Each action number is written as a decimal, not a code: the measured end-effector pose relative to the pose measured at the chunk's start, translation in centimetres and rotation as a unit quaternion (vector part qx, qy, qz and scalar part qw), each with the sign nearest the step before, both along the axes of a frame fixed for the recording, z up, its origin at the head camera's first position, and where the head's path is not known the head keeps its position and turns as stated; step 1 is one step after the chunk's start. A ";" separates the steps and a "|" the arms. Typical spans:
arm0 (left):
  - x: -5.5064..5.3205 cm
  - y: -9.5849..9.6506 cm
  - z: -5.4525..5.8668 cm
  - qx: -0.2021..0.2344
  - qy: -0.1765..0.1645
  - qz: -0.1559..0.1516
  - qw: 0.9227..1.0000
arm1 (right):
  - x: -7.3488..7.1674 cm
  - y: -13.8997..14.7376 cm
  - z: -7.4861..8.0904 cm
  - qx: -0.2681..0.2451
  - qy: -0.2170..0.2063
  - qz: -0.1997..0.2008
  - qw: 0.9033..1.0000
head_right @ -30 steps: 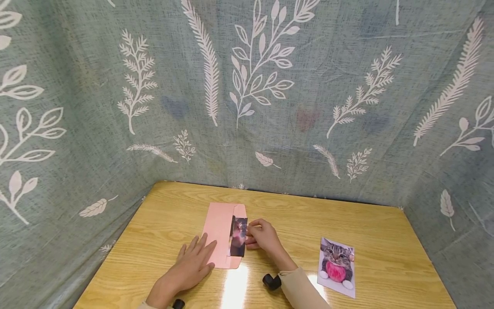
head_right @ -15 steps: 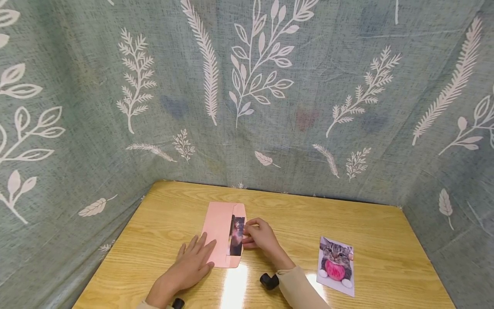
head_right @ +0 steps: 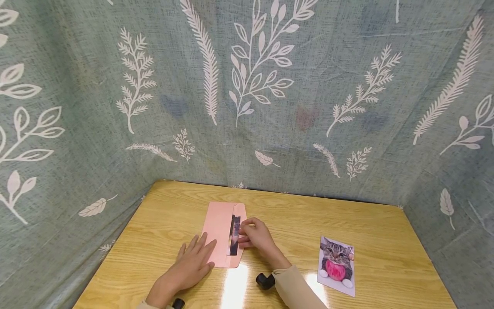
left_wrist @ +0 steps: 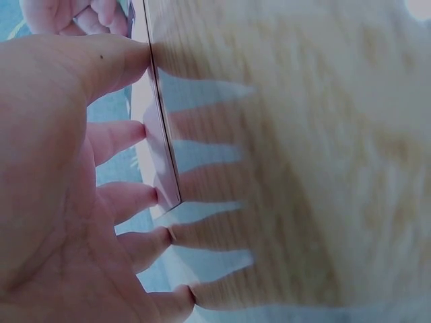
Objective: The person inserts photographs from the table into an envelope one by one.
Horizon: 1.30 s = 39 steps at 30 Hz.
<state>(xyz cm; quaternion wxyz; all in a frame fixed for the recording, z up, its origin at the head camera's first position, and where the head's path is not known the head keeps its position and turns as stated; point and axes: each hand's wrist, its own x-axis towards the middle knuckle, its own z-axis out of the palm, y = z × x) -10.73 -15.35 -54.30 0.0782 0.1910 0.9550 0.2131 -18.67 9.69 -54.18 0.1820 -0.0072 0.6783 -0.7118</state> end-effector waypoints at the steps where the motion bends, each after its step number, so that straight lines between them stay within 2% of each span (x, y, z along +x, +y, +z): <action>1: 0.0 0.0 0.0 0.001 -0.001 0.000 1.000 | 0.0 -0.1 0.0 -0.001 0.001 0.000 1.000; 27: 0.0 0.2 0.1 0.000 0.000 0.006 1.000 | -0.2 -0.8 -0.5 -0.011 0.000 0.011 1.000; 39: 0.0 0.3 0.2 -0.005 0.003 0.004 1.000 | 0.0 -1.4 0.0 -0.011 -0.003 0.007 1.000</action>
